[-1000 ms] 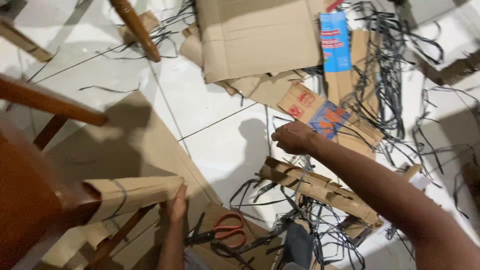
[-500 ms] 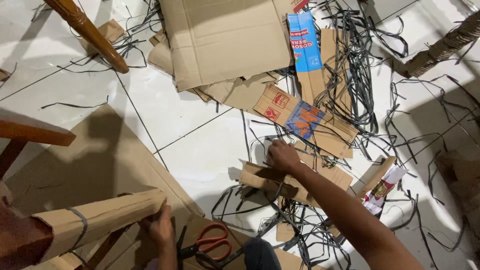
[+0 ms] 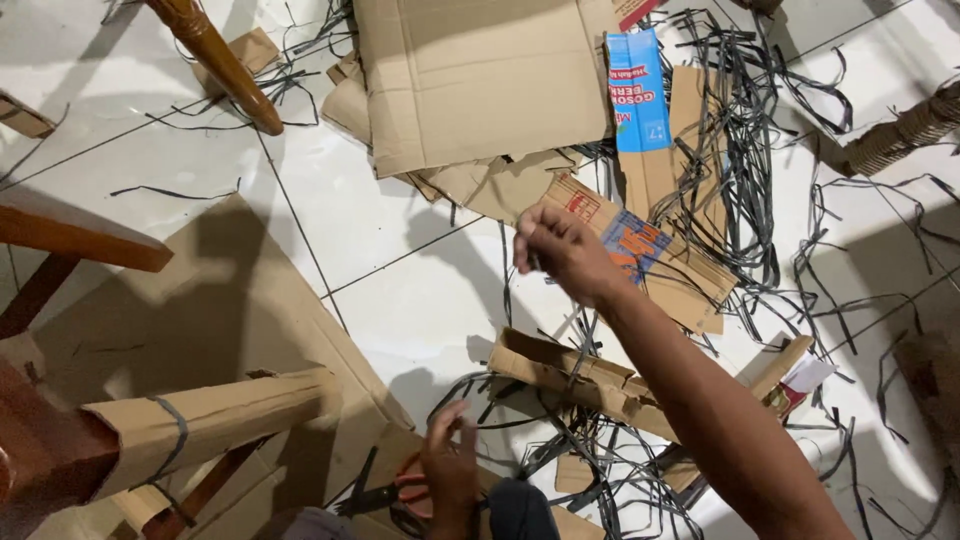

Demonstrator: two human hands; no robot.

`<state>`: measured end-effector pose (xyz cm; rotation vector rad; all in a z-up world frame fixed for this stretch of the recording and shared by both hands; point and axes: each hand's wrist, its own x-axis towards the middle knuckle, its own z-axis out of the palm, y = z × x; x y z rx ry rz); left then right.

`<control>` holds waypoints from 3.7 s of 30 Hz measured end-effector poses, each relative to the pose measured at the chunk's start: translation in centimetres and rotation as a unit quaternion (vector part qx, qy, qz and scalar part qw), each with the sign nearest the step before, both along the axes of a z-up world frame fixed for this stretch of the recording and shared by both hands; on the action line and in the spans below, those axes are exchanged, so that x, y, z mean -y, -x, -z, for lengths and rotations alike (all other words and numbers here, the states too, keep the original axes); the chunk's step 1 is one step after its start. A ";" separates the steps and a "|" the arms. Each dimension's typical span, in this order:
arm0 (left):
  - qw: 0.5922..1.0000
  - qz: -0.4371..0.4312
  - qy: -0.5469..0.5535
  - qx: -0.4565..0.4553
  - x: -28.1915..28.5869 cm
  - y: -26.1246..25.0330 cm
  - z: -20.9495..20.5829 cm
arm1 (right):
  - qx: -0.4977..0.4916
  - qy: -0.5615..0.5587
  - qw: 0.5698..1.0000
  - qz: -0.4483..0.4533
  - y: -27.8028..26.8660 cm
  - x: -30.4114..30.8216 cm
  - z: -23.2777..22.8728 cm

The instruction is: Wrap the legs of a wooden chair with cardboard and secure them with plastic ties.

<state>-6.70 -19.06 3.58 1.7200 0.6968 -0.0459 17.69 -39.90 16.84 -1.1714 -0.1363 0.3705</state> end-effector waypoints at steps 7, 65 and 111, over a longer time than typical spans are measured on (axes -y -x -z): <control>0.984 0.149 0.040 -0.094 3.4 1.2 3.2 | -0.027 0.327 0.943 -0.059 1.6 1.5 4.8; 0.978 0.040 0.162 0.122 -0.5 -5.4 -4.9 | -0.028 0.288 0.937 -0.195 5.1 -6.0 1.2; 0.952 -0.282 0.106 0.061 -16.2 1.4 17.0 | 0.000 0.412 0.891 -0.192 5.2 -21.0 11.1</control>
